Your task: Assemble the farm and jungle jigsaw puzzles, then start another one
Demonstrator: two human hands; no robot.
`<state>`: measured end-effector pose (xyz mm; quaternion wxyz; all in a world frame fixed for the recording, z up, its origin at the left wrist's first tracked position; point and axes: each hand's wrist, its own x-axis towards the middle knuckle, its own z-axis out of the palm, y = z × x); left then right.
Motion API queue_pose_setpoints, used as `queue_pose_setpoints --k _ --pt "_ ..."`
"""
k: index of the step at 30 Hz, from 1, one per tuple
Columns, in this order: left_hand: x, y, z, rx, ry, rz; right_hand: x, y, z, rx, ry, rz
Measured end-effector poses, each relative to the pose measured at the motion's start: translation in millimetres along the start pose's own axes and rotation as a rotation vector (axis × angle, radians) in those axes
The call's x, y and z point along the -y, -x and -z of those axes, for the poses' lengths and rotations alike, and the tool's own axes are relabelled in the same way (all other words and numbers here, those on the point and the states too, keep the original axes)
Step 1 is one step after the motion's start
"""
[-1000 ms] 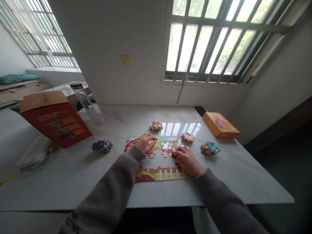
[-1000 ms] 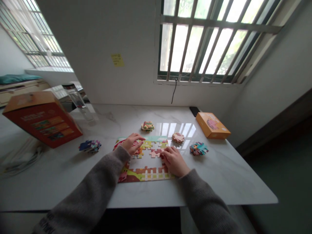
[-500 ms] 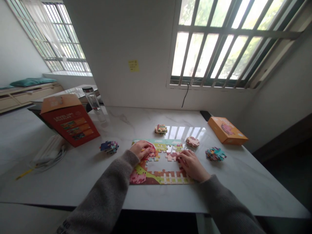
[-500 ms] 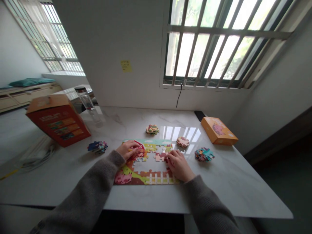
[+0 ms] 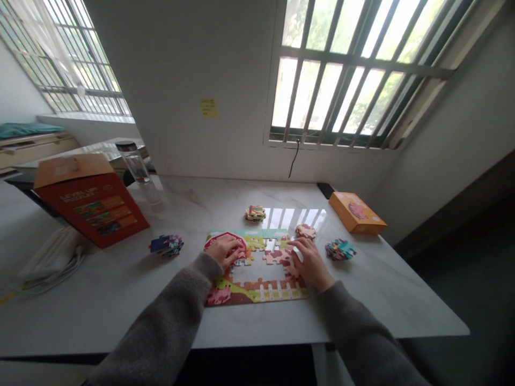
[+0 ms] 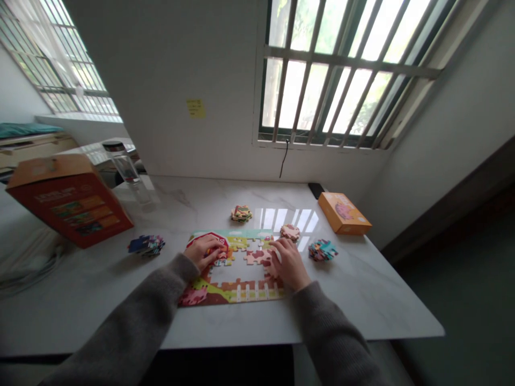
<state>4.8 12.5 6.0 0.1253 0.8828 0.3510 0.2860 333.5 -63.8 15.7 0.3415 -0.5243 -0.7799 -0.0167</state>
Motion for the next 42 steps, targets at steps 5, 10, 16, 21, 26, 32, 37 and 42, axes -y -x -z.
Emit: queue_pose_setpoints --k 5,10,16,21,26,32,37,42 --pt "-1 0 -1.4 0.009 0.005 -0.007 -33 -23 11 -0.163 0.312 -0.158" --pt "0 -1 -2.4 0.02 -0.004 -0.028 -60 -32 5 -0.079 0.372 -0.227" --pt "-1 -1 -1.1 0.01 0.002 -0.01 -71 -36 8 -0.043 0.341 -0.3" --pt "-21 -5 2.1 -0.022 0.157 0.062 -34 -45 10 -0.084 0.121 -0.151" --pt "-41 -9 -4.5 0.056 0.485 0.281 50 -49 -12 -0.004 -0.162 0.112" --pt "-37 -12 -12.3 0.023 0.667 0.336 90 -43 -33 0.042 -0.204 0.117" --pt "-32 -14 -10.1 -0.129 0.665 0.404 77 -33 -34 0.123 -0.334 0.162" --pt "-28 -12 -10.9 -0.055 0.712 0.349 76 -30 -33 0.118 -0.376 0.209"
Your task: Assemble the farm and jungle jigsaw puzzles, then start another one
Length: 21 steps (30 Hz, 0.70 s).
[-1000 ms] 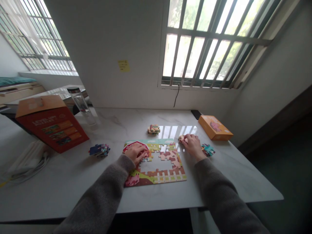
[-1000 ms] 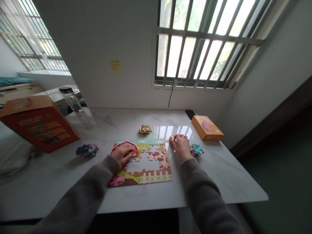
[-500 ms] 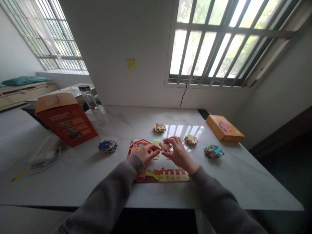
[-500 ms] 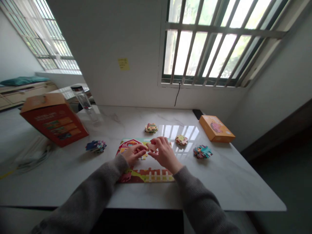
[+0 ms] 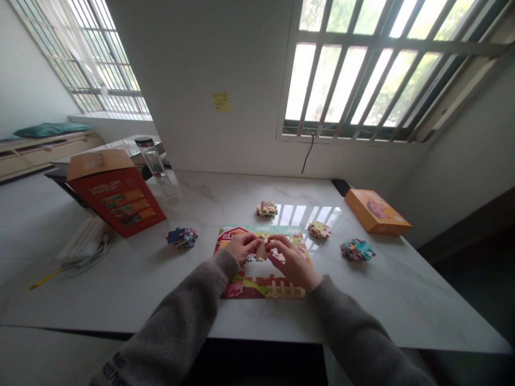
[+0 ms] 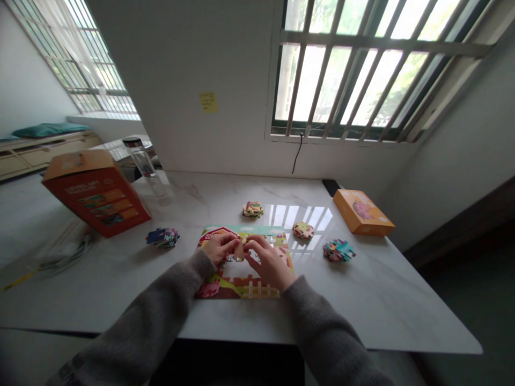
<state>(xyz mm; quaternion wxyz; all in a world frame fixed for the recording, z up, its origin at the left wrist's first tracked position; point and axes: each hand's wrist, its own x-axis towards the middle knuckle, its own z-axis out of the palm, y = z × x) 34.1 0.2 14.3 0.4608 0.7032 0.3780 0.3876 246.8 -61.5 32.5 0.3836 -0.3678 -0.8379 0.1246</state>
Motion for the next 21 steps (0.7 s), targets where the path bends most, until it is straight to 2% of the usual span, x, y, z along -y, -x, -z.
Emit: queue_pose_setpoints --k 5,11,14,17,21 --pt "-0.9 -0.5 -3.0 -0.02 0.101 0.039 6.4 0.3 -0.7 0.027 0.071 0.028" --pt "-5.8 -0.2 -3.7 -0.106 0.296 0.08 3.7 0.3 -0.4 -0.098 0.293 -0.031" --pt "-4.6 3.2 -2.3 -0.033 0.186 -0.004 -0.1 0.3 -0.7 -0.136 0.323 -0.061" --pt "-2.6 6.6 -2.9 0.043 -0.059 -0.127 -2.0 0.8 -1.1 -0.15 0.346 -0.078" --pt "-3.2 7.5 -2.7 0.036 -0.281 -0.261 -0.4 1.3 -2.2 -0.159 0.341 -0.089"
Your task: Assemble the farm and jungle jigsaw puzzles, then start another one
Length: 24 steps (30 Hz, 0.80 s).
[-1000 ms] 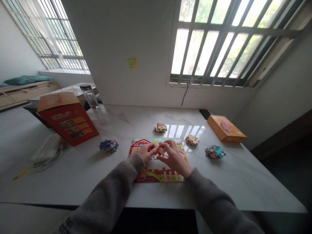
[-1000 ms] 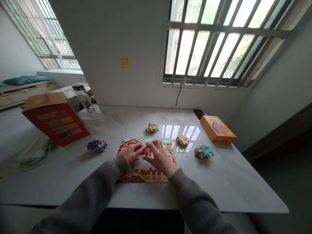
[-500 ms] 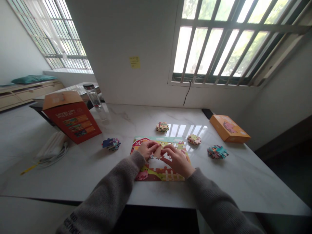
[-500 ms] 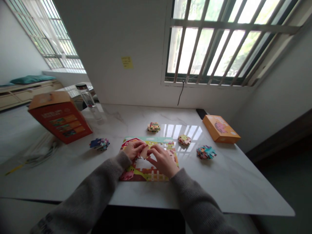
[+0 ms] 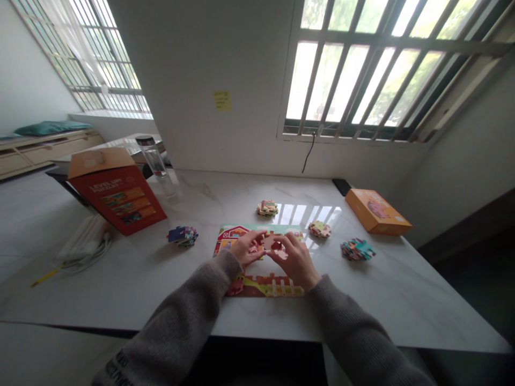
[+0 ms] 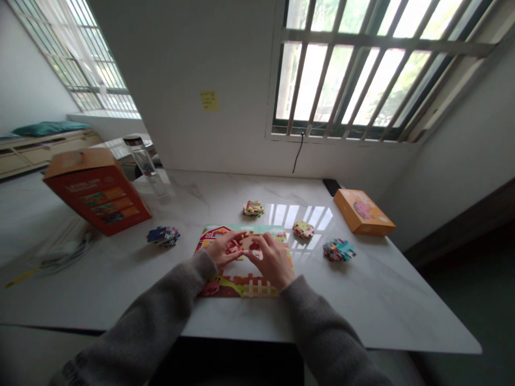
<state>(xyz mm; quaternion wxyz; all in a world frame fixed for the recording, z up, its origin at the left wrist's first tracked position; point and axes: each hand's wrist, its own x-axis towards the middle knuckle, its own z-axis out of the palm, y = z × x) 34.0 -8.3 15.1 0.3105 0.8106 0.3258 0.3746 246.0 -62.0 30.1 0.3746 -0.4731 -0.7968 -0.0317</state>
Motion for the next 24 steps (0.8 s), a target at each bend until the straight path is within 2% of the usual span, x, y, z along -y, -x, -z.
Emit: queue_pose_setpoints --k 6,13,19,24 --pt "-3 -2 5.5 -0.039 -0.103 -0.041 -2 -1 3 0.049 -0.108 -0.002" --pt "-3 -3 12.5 -0.117 -0.156 -0.062 -35 -7 23 -0.024 -0.271 -0.106" --pt "-7 -3 11.1 -0.076 -0.193 -0.063 -27 -3 17 0.122 -0.34 0.022" --pt "-6 -2 9.7 -0.022 -0.171 -0.087 -25 -4 11 0.15 -0.286 0.086"
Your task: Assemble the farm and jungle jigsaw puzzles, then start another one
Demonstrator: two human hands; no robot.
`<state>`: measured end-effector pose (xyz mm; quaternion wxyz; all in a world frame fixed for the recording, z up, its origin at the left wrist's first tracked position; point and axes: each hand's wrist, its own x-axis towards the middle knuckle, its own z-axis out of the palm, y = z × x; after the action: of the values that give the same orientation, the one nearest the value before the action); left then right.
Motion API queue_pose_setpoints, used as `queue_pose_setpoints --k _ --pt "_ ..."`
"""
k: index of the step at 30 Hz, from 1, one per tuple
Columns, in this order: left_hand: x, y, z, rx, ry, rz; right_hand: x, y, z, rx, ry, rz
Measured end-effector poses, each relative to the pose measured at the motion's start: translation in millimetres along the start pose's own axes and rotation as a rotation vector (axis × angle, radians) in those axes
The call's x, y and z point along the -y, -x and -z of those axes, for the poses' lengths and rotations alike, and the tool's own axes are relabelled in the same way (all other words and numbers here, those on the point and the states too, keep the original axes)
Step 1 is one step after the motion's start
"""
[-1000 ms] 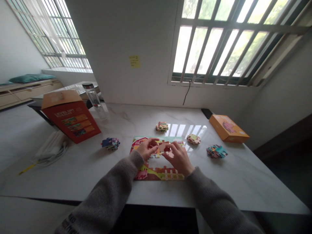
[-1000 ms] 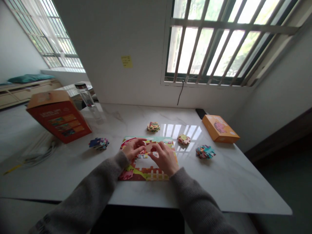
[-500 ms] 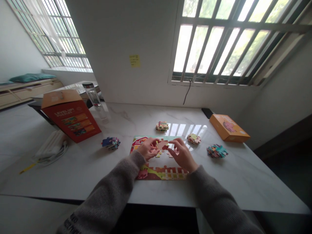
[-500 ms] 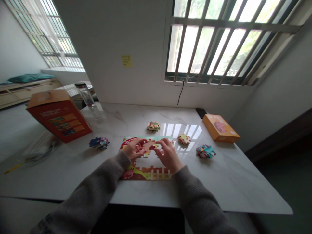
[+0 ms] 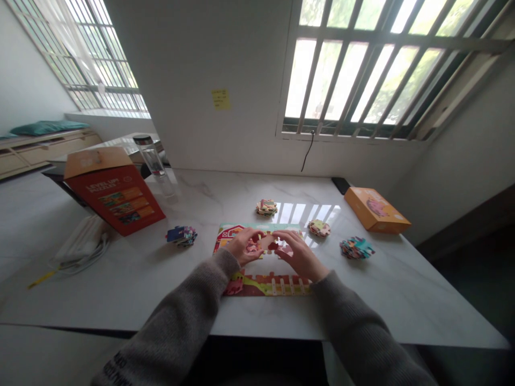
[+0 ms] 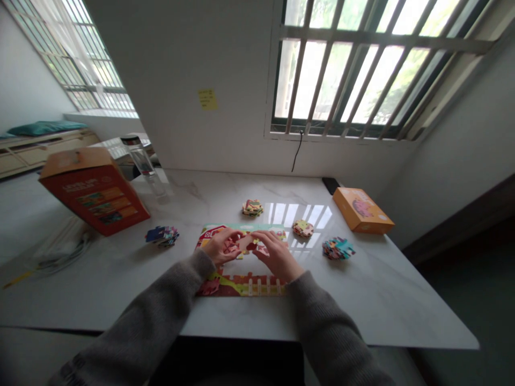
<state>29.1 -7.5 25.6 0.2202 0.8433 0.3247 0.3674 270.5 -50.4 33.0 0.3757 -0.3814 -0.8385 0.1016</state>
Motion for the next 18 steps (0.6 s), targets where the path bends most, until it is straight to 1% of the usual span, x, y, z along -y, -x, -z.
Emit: queue_pose_setpoints --k 4,7,9,12,18 --pt "3 3 0.2 -0.068 0.031 0.066 -15 1 12 -0.075 0.07 -0.017" --pt "5 3 1.7 -0.088 -0.008 0.075 -30 4 25 -0.065 0.137 -0.061" --pt "7 3 2.2 -0.065 -0.059 0.058 -39 8 31 -0.027 0.174 -0.084" --pt "12 2 0.6 -0.016 -0.099 0.019 -47 12 35 0.013 0.207 -0.094" --pt "20 4 -4.3 0.018 -0.126 0.003 -51 15 33 0.014 0.236 -0.076"
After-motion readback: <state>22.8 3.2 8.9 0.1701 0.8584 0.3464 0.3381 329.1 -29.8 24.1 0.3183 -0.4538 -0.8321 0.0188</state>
